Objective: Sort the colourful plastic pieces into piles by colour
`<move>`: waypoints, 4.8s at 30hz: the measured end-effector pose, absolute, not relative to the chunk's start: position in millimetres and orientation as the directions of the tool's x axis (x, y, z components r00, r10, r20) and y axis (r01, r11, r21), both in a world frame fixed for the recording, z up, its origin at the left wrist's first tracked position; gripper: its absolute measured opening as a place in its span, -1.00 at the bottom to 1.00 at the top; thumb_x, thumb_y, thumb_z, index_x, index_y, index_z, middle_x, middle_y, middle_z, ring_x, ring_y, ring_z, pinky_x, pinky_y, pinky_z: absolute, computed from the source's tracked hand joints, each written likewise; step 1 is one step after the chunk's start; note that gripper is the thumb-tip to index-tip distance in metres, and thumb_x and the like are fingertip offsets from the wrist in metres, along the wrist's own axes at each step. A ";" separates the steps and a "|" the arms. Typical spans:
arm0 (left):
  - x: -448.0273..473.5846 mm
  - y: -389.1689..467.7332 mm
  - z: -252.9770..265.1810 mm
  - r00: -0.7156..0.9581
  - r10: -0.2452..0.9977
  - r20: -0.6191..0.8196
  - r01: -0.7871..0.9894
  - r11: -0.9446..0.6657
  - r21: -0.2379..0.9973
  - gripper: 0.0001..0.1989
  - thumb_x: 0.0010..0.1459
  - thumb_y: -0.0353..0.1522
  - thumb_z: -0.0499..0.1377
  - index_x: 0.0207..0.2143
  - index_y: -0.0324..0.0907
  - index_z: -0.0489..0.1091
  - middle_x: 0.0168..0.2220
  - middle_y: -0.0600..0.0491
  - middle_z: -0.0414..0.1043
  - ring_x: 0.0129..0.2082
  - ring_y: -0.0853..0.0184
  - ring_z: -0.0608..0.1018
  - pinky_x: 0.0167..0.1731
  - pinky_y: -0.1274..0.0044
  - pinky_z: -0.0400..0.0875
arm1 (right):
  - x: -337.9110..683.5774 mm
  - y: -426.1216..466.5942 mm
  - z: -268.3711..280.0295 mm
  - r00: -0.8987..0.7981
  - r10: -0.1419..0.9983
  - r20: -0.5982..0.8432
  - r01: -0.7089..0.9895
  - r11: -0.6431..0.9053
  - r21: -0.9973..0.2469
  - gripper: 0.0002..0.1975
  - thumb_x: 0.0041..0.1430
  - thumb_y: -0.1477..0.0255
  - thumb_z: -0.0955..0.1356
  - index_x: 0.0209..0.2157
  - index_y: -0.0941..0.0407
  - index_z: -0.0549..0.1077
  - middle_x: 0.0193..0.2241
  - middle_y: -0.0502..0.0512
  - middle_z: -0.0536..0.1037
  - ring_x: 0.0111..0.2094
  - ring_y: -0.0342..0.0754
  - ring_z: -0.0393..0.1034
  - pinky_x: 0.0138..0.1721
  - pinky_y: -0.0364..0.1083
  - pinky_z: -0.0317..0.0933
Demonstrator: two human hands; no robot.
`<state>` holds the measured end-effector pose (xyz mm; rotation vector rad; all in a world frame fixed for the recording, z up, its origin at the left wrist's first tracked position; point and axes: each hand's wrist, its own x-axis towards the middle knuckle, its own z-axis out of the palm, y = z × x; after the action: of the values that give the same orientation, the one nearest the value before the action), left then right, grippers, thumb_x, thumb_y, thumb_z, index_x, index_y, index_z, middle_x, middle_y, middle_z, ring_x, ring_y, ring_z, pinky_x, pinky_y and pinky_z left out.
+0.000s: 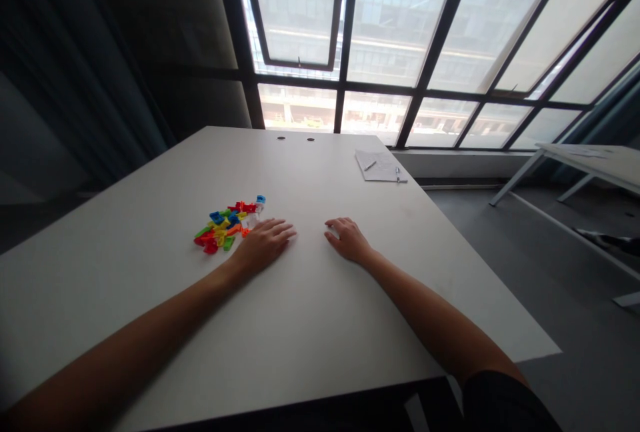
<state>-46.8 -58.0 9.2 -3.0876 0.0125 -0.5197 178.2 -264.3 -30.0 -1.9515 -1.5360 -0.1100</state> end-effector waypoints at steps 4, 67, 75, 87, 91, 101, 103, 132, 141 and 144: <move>-44.4 -65.6 5.0 0.937 -0.130 0.323 -0.159 -0.985 0.064 -0.64 0.50 -0.32 -0.01 0.08 -0.01 0.57 0.13 0.07 0.59 0.14 0.23 0.55 0.19 0.31 0.40 | 177.6 -264.6 -28.9 0.307 0.842 0.444 0.900 -0.105 -0.423 -0.78 0.38 0.39 0.36 0.01 0.09 0.54 -0.05 0.20 0.65 0.03 0.13 0.50 0.16 0.14 0.31; -70.2 -16.0 14.2 0.902 0.019 0.432 -0.004 -0.999 0.053 -0.67 0.45 -0.20 0.08 0.03 -0.06 0.60 0.05 -0.04 0.62 0.09 0.12 0.57 0.18 0.23 0.35 | 180.5 -265.6 -31.5 0.253 0.859 0.446 0.918 -0.068 -0.390 -0.83 0.36 0.39 0.36 -0.09 0.05 0.59 -0.04 0.18 0.66 0.03 0.12 0.50 0.15 0.14 0.31; -66.5 -70.9 5.0 0.901 -0.049 0.431 -0.154 -0.965 0.213 -0.76 0.42 -0.31 0.11 -0.11 -0.06 0.60 -0.14 0.02 0.67 -0.16 0.25 0.65 -0.12 0.42 0.51 | 171.1 -270.0 -17.8 0.327 0.726 0.604 0.869 0.020 -0.495 -0.81 0.39 0.41 0.32 -0.25 0.04 0.60 -0.27 0.13 0.69 -0.16 0.06 0.56 -0.03 0.06 0.41; -68.8 -59.2 6.8 0.879 0.063 0.473 -0.039 -0.979 0.202 -0.78 0.35 -0.33 0.14 -0.17 -0.05 0.61 -0.26 0.05 0.68 -0.30 0.30 0.68 -0.25 0.48 0.50 | 152.3 -281.6 -6.9 0.435 0.578 0.690 0.803 0.099 -0.588 -0.78 0.39 0.34 0.30 -0.22 0.07 0.59 -0.36 0.10 0.70 -0.35 -0.01 0.61 -0.28 -0.04 0.52; -66.8 -63.3 11.5 0.855 0.092 0.511 -0.023 -0.976 0.215 -0.80 0.36 -0.33 0.15 -0.19 -0.05 0.61 -0.28 0.07 0.68 -0.34 0.30 0.66 -0.24 0.47 0.49 | 148.7 -288.3 -3.3 0.406 0.586 0.701 0.824 0.098 -0.559 -0.76 0.36 0.43 0.27 -0.26 0.06 0.60 -0.35 0.09 0.68 -0.34 -0.04 0.60 -0.33 -0.09 0.48; -71.3 -81.2 15.4 0.848 0.137 0.512 -0.038 -0.948 0.315 -0.80 0.37 -0.34 0.15 -0.18 -0.07 0.61 -0.27 0.03 0.67 -0.25 0.25 0.66 -0.15 0.38 0.52 | 175.4 -298.2 -21.3 0.489 0.659 0.572 0.773 -0.024 -0.634 -0.77 0.25 0.53 0.29 -0.29 0.06 0.61 -0.35 0.07 0.70 -0.34 -0.03 0.60 -0.32 -0.08 0.48; -73.0 -82.9 15.2 0.845 0.146 0.514 -0.037 -0.944 0.329 -0.80 0.37 -0.34 0.15 -0.18 -0.06 0.60 -0.24 0.02 0.67 -0.21 0.24 0.67 -0.13 0.37 0.53 | 176.4 -301.2 -21.2 0.461 0.705 0.539 0.786 -0.042 -0.617 -0.76 0.24 0.55 0.29 -0.28 0.06 0.61 -0.33 0.07 0.70 -0.31 -0.02 0.62 -0.28 -0.07 0.48; -64.5 -75.1 9.3 0.832 -0.043 0.554 -0.143 -0.980 0.139 -0.84 0.37 -0.38 0.17 -0.18 -0.09 0.58 -0.24 0.04 0.68 -0.23 0.23 0.68 -0.13 0.35 0.50 | 167.7 -301.8 -20.3 0.361 0.747 0.558 0.879 -0.073 -0.471 -0.71 0.20 0.63 0.30 -0.23 0.07 0.63 -0.28 0.07 0.71 -0.25 0.00 0.62 -0.12 -0.04 0.46; -62.0 -76.1 17.4 0.840 -0.025 0.541 -0.107 -0.987 0.122 -0.80 0.39 -0.38 0.14 -0.08 -0.09 0.57 -0.16 0.05 0.68 -0.16 0.20 0.68 -0.06 0.30 0.49 | 148.8 -296.3 -13.9 0.236 0.729 0.642 0.931 0.020 -0.364 -0.71 0.20 0.65 0.29 -0.22 0.09 0.60 -0.32 0.10 0.69 -0.30 0.01 0.58 -0.20 -0.03 0.43; -57.0 -74.2 21.4 0.875 0.009 0.483 -0.063 -0.989 0.132 -0.74 0.40 -0.35 0.13 0.07 -0.09 0.51 -0.01 0.01 0.65 -0.02 0.15 0.64 0.03 0.25 0.48 | 153.5 -293.1 -1.6 0.163 0.699 0.697 0.968 0.024 -0.251 -0.71 0.22 0.64 0.28 -0.19 0.10 0.60 -0.32 0.13 0.69 -0.27 0.04 0.56 -0.16 0.02 0.43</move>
<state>-57.0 -74.2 21.4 -3.1813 0.0461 -0.8213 153.5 -293.1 -1.6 -1.7358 -1.5967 -0.4838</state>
